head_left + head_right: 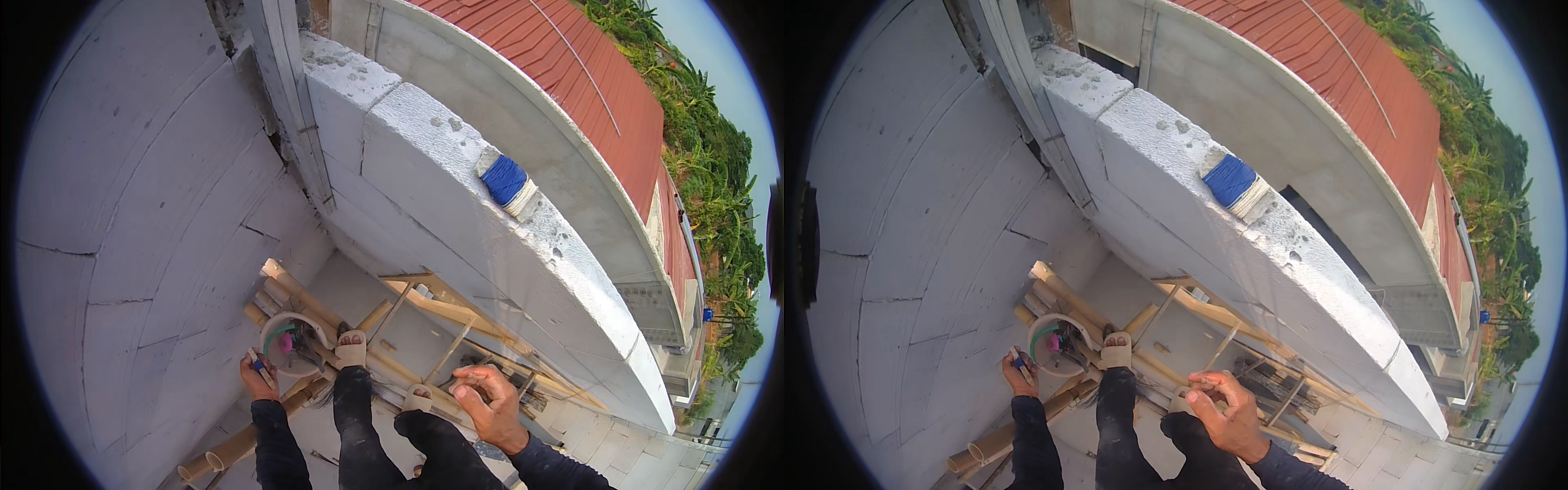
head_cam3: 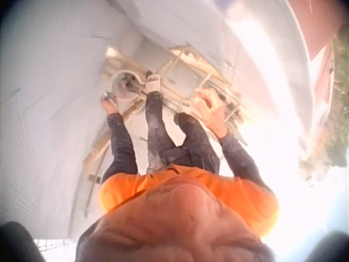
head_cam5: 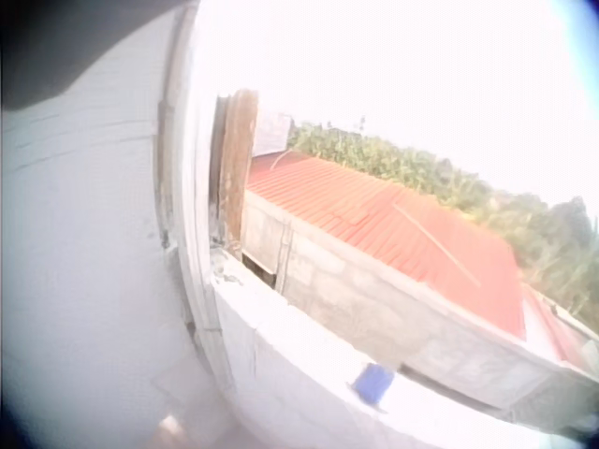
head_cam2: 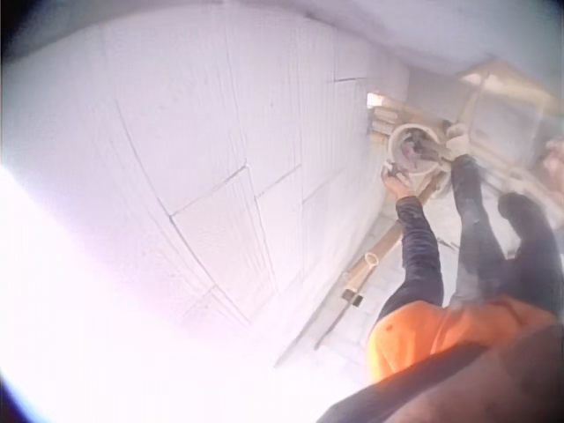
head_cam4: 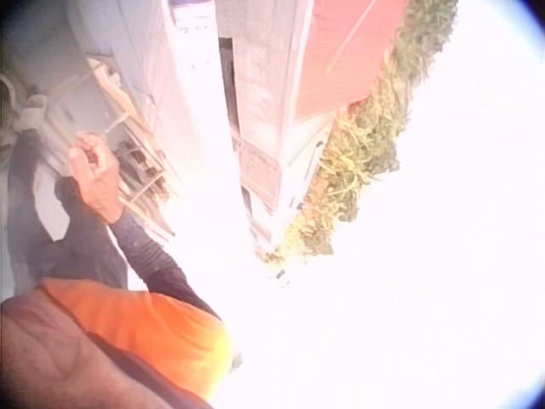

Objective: The person uses a small axe to chip at a concrete wall, then uses a tape measure and a level to position and align blocks on the structure.

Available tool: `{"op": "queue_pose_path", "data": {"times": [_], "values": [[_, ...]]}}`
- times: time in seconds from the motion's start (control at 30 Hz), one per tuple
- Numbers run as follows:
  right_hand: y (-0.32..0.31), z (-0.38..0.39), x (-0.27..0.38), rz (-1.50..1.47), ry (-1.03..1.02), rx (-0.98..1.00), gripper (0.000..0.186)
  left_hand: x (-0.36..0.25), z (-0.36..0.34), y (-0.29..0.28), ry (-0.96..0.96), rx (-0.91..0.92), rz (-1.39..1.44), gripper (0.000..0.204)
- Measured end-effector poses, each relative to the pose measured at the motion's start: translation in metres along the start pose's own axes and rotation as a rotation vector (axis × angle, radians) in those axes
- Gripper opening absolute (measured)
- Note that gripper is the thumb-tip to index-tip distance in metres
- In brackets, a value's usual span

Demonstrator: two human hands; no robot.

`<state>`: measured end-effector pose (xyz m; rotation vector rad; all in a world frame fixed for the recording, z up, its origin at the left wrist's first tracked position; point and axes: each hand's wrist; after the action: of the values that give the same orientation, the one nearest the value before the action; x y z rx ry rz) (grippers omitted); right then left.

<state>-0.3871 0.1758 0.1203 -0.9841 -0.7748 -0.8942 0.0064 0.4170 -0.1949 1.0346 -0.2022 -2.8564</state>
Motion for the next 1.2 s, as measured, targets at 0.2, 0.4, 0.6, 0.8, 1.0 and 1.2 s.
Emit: {"op": "queue_pose_path", "data": {"times": [0.2, 0.4, 0.6, 0.8, 1.0, 1.2], "values": [[0.025, 0.015, 0.055, 0.242, -0.182, 0.379, 0.044, -0.044, 0.138, 0.049, -0.090, 0.064, 0.085, 0.024], [0.096, 0.052, 0.034, 0.208, -0.525, 0.617, 0.056, -0.133, 0.317, 0.118, -0.306, 0.256, 0.077, 0.026], [0.081, 0.063, 0.092, 0.057, -0.407, 0.744, 0.037, -0.173, 0.415, 0.179, -0.240, 0.429, 0.195, 0.042], [0.023, 0.067, 0.152, -0.104, -0.260, 0.714, 0.034, -0.187, 0.434, 0.183, 0.403, 0.151, -0.193, 0.036], [-0.013, 0.069, 0.153, -0.139, -0.224, 0.682, 0.032, -0.190, 0.459, 0.146, 0.141, 0.214, -0.402, 0.038], [-0.024, 0.074, 0.135, -0.154, -0.231, 0.620, 0.032, -0.208, 0.503, 0.122, -0.327, 0.773, -0.742, 0.039]]}}
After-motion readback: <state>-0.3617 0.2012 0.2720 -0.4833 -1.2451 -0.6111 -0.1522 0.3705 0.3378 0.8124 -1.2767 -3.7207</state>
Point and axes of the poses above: each hand's wrist, its own z-axis away from the middle knuckle, its own y-axis out of the palm, x = y × z, and after that the axes turned 14 degrees about -x, right-handed
